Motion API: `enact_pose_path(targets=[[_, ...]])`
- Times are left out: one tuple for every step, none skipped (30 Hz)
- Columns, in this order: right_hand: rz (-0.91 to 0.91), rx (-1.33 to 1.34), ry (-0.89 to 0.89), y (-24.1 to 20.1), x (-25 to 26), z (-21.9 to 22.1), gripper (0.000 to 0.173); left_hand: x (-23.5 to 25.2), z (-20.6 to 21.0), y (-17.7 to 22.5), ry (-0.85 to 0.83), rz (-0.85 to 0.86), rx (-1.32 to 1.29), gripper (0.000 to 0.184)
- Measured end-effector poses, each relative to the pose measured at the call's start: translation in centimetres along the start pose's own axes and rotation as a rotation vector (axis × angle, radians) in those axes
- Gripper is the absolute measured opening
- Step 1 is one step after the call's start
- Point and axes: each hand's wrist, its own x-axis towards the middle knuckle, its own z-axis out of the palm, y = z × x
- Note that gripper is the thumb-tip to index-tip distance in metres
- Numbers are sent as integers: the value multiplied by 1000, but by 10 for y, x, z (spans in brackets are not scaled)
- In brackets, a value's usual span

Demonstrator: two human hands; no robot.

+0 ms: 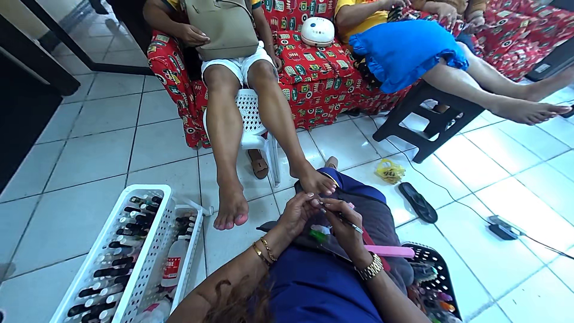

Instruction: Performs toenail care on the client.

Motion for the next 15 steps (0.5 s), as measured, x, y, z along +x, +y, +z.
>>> enact_pose_path(targets=[[28,48,13,-1,1,1,8,0,0,0,-1,-2,-2,16],[65,100,34,-3,2,2,11,-1,1,1,-1,-2,-2,15],[108,153,57,-5,3,2,14,-1,2,1,0,-4,-1,15],[152,206,82,-7,5,3,16,-1,2,2,-1,-6,2,15],[196,248,105,-9,6,3,18,-1,2,2,-5,-9,7,15],[242,280,126,-10,7,3,18,-1,2,2,-8,-10,13,14],[287,308,148,-11,8,2,18,0,2,2,-14,-8,18,14],[327,335,171,-11,9,1,17,0,1,1,-20,-5,27,13],[361,360,195,-11,10,0,16,1,1,1,-25,-1,36,13],[382,373,204,-11,10,-1,16,2,1,0,-27,3,40,12],[397,378,207,-11,11,-1,15,3,0,0,-25,5,44,11],[407,375,206,-12,10,-1,15,2,-1,0,-20,8,54,11],[412,360,202,-12,9,-1,14,1,-3,-2,-13,14,70,11],[404,329,198,-12,8,-1,13,1,-4,-3,-13,27,96,12],[382,289,198,-12,8,-2,11,2,-4,-4,-13,44,117,13]])
